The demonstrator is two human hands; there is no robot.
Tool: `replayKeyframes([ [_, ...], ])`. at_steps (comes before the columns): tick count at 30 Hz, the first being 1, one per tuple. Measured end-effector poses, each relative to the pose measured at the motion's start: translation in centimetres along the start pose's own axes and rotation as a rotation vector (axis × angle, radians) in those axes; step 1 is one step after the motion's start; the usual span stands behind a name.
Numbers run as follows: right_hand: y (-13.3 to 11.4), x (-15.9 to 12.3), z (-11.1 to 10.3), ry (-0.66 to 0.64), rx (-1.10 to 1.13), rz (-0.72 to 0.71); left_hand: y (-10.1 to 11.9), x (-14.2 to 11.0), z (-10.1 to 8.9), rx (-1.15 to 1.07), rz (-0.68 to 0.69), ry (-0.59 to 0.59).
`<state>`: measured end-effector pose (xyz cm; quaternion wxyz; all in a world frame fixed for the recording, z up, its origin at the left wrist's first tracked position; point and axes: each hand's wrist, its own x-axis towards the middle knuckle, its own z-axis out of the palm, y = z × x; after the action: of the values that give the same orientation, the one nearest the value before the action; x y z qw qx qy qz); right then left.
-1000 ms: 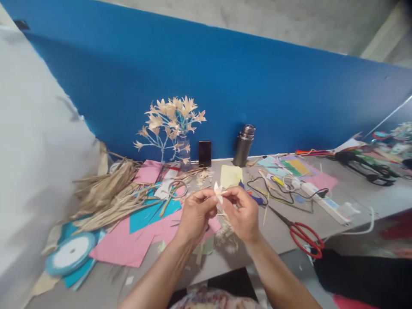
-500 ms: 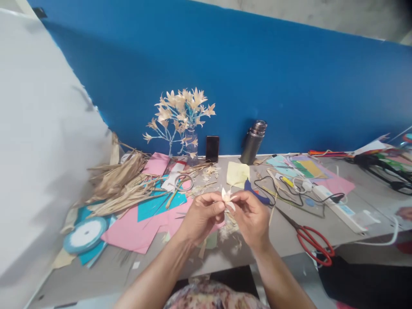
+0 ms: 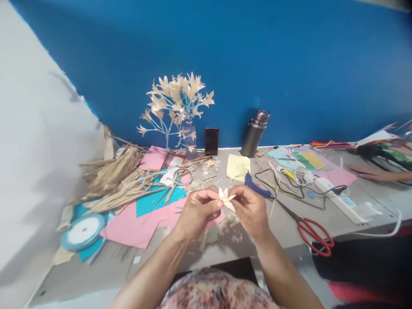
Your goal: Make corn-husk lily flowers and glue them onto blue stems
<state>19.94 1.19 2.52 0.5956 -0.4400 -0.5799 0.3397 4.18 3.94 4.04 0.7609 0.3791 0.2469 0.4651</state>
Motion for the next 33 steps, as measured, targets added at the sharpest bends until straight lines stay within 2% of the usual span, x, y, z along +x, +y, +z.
replayKeyframes([
  [6,-0.5,-0.1,0.3,-0.061,0.034,0.034,0.0,-0.5,-0.5,0.081,0.092,-0.013],
  [14,-0.6,-0.3,1.2,-0.068,0.028,0.083,-0.9,-0.3,-0.8,0.069,0.115,0.009],
  [21,0.4,-0.8,1.6,-0.014,0.03,0.125,-2.3,0.1,-1.7,0.054,0.123,0.17],
  [26,0.7,-1.2,1.5,0.041,0.013,0.131,-3.0,-0.2,-1.9,0.188,0.186,0.231],
  [29,0.8,-1.3,1.4,0.049,0.047,0.14,-3.0,-0.2,-2.0,0.211,0.183,0.206],
  [33,0.7,-1.4,1.4,0.001,0.102,0.168,-2.6,-0.3,-2.3,0.141,0.129,0.109],
])
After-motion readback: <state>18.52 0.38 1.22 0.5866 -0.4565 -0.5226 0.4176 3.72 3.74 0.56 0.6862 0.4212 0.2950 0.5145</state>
